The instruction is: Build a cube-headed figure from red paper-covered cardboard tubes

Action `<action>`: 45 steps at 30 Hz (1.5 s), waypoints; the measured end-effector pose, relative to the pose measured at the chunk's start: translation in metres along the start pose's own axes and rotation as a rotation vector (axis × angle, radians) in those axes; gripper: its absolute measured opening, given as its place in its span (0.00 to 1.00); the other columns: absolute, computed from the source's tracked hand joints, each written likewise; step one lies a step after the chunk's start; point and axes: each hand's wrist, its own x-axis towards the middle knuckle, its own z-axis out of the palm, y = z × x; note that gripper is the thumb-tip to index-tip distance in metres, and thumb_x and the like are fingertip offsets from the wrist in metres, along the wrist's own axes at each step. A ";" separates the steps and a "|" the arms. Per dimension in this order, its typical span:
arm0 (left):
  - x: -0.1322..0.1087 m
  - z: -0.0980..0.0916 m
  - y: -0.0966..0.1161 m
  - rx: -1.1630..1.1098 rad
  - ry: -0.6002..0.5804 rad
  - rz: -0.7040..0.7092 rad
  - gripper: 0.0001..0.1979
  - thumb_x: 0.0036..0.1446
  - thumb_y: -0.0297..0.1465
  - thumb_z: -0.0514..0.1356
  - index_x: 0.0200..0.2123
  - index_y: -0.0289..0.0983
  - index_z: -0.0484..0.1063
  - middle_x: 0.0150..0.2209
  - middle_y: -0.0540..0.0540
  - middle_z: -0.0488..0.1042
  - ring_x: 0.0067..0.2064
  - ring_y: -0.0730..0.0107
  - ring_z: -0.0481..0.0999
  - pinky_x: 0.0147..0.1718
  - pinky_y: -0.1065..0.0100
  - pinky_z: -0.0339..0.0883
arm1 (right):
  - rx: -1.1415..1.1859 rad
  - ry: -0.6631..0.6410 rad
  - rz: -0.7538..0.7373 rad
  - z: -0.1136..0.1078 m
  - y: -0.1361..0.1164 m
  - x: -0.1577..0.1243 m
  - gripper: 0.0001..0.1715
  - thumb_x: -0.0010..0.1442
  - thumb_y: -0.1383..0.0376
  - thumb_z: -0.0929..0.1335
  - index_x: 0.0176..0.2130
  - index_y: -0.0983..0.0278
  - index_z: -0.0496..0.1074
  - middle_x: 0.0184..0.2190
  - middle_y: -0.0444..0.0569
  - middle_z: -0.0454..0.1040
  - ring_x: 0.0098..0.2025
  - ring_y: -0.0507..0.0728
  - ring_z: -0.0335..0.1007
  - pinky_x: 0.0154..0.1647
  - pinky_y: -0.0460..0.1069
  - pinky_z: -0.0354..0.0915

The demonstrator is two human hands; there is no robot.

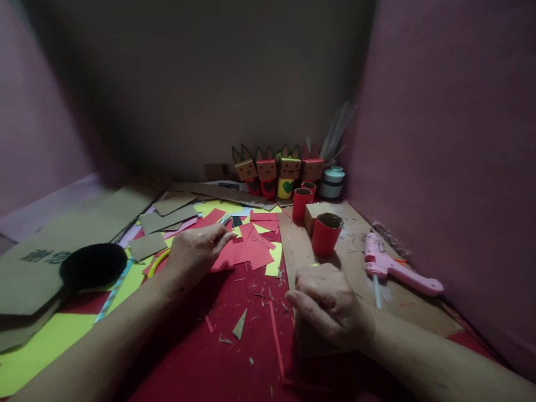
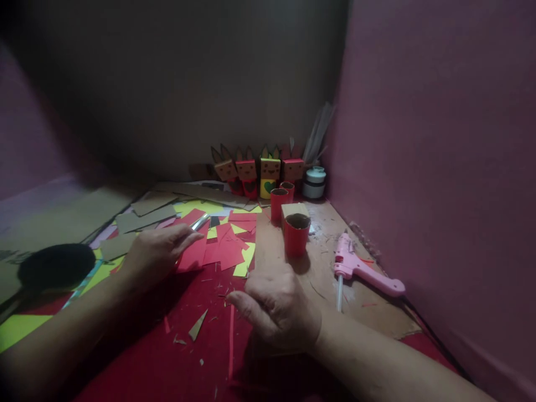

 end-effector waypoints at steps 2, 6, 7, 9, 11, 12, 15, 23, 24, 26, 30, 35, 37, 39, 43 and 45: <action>0.000 0.002 -0.002 -0.039 -0.008 0.014 0.14 0.58 0.41 0.57 0.27 0.39 0.74 0.23 0.49 0.71 0.26 0.67 0.66 0.30 0.66 0.54 | -0.042 -0.040 -0.034 0.002 0.000 -0.001 0.23 0.67 0.66 0.62 0.21 0.61 0.54 0.18 0.39 0.53 0.21 0.49 0.49 0.22 0.49 0.47; 0.002 0.002 -0.006 -0.084 -0.023 0.052 0.11 0.58 0.38 0.56 0.26 0.39 0.68 0.26 0.48 0.70 0.28 0.66 0.67 0.31 0.65 0.55 | -0.078 -0.029 -0.054 0.007 0.001 -0.003 0.24 0.67 0.65 0.63 0.21 0.60 0.53 0.18 0.39 0.53 0.21 0.49 0.49 0.22 0.49 0.46; 0.002 0.002 -0.007 -0.077 -0.030 0.048 0.11 0.58 0.37 0.55 0.25 0.39 0.66 0.26 0.48 0.70 0.28 0.66 0.66 0.31 0.65 0.54 | -0.070 -0.020 -0.043 0.007 0.001 -0.004 0.23 0.67 0.65 0.63 0.21 0.61 0.54 0.18 0.39 0.54 0.21 0.49 0.49 0.22 0.49 0.47; 0.003 0.002 -0.008 -0.069 -0.039 0.033 0.10 0.58 0.35 0.54 0.26 0.40 0.64 0.27 0.47 0.69 0.29 0.65 0.66 0.31 0.65 0.54 | -0.059 -0.011 -0.021 0.007 0.001 -0.004 0.23 0.66 0.66 0.64 0.21 0.61 0.55 0.18 0.40 0.55 0.20 0.49 0.50 0.22 0.49 0.48; 0.004 0.003 -0.008 -0.091 -0.035 0.037 0.08 0.58 0.34 0.53 0.27 0.40 0.63 0.28 0.47 0.69 0.30 0.65 0.66 0.31 0.65 0.54 | -0.064 -0.006 -0.017 0.007 0.002 -0.005 0.23 0.66 0.67 0.64 0.21 0.61 0.55 0.18 0.40 0.55 0.20 0.48 0.50 0.22 0.49 0.48; 0.004 0.004 -0.008 -0.109 -0.030 0.051 0.08 0.58 0.34 0.52 0.27 0.40 0.63 0.28 0.47 0.69 0.30 0.65 0.66 0.31 0.65 0.55 | -0.068 -0.007 -0.021 0.007 0.002 -0.005 0.23 0.65 0.67 0.64 0.21 0.61 0.55 0.18 0.40 0.55 0.20 0.48 0.50 0.22 0.49 0.48; 0.005 0.006 -0.007 -0.139 -0.030 0.119 0.09 0.58 0.33 0.50 0.26 0.41 0.60 0.27 0.47 0.66 0.29 0.64 0.64 0.31 0.65 0.55 | -0.067 -0.022 -0.020 0.008 0.003 -0.006 0.23 0.65 0.67 0.64 0.21 0.61 0.54 0.18 0.39 0.54 0.20 0.48 0.49 0.22 0.49 0.48; 0.005 0.004 -0.005 -0.120 0.005 0.026 0.03 0.54 0.31 0.51 0.28 0.42 0.60 0.28 0.47 0.67 0.29 0.62 0.66 0.31 0.63 0.56 | -0.076 -0.058 -0.005 0.007 0.004 -0.006 0.23 0.65 0.67 0.64 0.21 0.61 0.53 0.18 0.38 0.51 0.20 0.48 0.46 0.21 0.49 0.47; 0.006 0.003 -0.004 -0.119 0.003 0.005 0.03 0.54 0.32 0.51 0.28 0.42 0.59 0.27 0.47 0.67 0.29 0.62 0.66 0.30 0.63 0.56 | -0.082 -0.058 -0.006 0.007 0.004 -0.006 0.23 0.65 0.66 0.64 0.21 0.61 0.53 0.18 0.38 0.51 0.20 0.48 0.45 0.21 0.49 0.47; 0.007 0.003 -0.003 -0.139 -0.005 -0.009 0.04 0.54 0.34 0.52 0.28 0.42 0.60 0.27 0.47 0.68 0.28 0.62 0.67 0.30 0.63 0.56 | -0.099 -0.054 -0.008 0.008 0.005 -0.006 0.24 0.65 0.66 0.65 0.21 0.61 0.53 0.18 0.38 0.51 0.20 0.48 0.45 0.22 0.49 0.47; 0.009 0.006 -0.002 -0.279 -0.035 0.010 0.06 0.51 0.37 0.57 0.28 0.41 0.66 0.28 0.47 0.72 0.31 0.62 0.70 0.33 0.63 0.60 | -0.129 -0.059 -0.006 0.008 0.007 -0.008 0.24 0.65 0.64 0.65 0.21 0.61 0.53 0.17 0.39 0.53 0.19 0.48 0.46 0.21 0.49 0.47; 0.008 0.003 0.003 -0.567 -0.078 -0.178 0.10 0.48 0.39 0.63 0.30 0.38 0.71 0.27 0.50 0.73 0.29 0.68 0.69 0.31 0.66 0.62 | -0.169 -0.106 -0.002 0.008 0.007 -0.008 0.24 0.67 0.62 0.63 0.20 0.59 0.52 0.17 0.39 0.53 0.20 0.49 0.47 0.20 0.49 0.49; 0.007 -0.001 0.006 -0.711 -0.127 -0.300 0.12 0.48 0.38 0.64 0.32 0.37 0.70 0.25 0.52 0.69 0.25 0.72 0.64 0.25 0.68 0.59 | -0.171 -0.112 -0.012 0.008 0.005 -0.007 0.24 0.67 0.62 0.62 0.21 0.59 0.52 0.17 0.39 0.53 0.20 0.49 0.47 0.21 0.50 0.49; 0.005 -0.002 0.008 -0.873 -0.179 -0.406 0.12 0.49 0.38 0.66 0.34 0.37 0.70 0.24 0.54 0.66 0.22 0.75 0.62 0.21 0.70 0.56 | -0.168 -0.103 -0.023 0.008 0.004 -0.006 0.24 0.67 0.62 0.62 0.21 0.59 0.52 0.17 0.40 0.54 0.20 0.49 0.48 0.21 0.50 0.49; 0.003 0.001 0.009 -1.121 -0.257 -0.409 0.12 0.48 0.34 0.70 0.34 0.36 0.72 0.25 0.53 0.68 0.23 0.78 0.64 0.22 0.72 0.59 | -0.186 -0.099 -0.030 0.007 0.002 -0.005 0.24 0.66 0.62 0.62 0.21 0.58 0.51 0.17 0.40 0.54 0.20 0.49 0.48 0.21 0.50 0.50; 0.003 0.003 0.010 -1.164 -0.293 -0.378 0.12 0.46 0.31 0.71 0.33 0.36 0.74 0.26 0.52 0.70 0.23 0.78 0.66 0.23 0.73 0.61 | -0.189 -0.086 -0.036 0.007 0.001 -0.004 0.24 0.66 0.62 0.62 0.20 0.58 0.50 0.17 0.39 0.53 0.20 0.49 0.47 0.21 0.50 0.49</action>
